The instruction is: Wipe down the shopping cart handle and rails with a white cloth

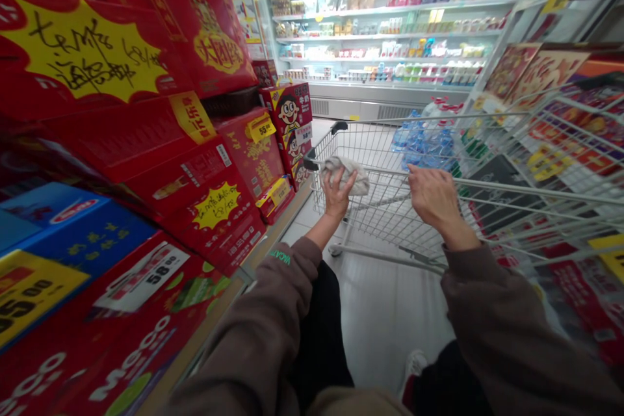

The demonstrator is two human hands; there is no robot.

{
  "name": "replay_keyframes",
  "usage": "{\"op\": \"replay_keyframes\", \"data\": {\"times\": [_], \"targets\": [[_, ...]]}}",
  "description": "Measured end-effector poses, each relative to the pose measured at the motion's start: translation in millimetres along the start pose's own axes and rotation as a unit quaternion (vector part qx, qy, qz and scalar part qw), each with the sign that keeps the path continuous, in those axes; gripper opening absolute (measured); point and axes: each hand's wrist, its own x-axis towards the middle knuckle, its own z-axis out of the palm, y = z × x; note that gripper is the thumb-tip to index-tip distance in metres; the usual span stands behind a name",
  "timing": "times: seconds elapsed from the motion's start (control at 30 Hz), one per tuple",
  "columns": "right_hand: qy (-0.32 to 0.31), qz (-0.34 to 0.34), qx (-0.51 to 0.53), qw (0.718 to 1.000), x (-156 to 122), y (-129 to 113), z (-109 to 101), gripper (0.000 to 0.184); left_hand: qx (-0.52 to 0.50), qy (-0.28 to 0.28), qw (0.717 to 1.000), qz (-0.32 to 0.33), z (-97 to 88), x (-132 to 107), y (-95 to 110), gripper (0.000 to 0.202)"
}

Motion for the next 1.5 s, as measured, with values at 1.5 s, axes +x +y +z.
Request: {"op": "replay_keyframes", "data": {"times": [1.5], "targets": [[0.023, 0.026, 0.104, 0.994, -30, 48, -39, 0.061, -0.05, 0.017, 0.998, 0.015, 51.8, -18, 106, 0.041]]}}
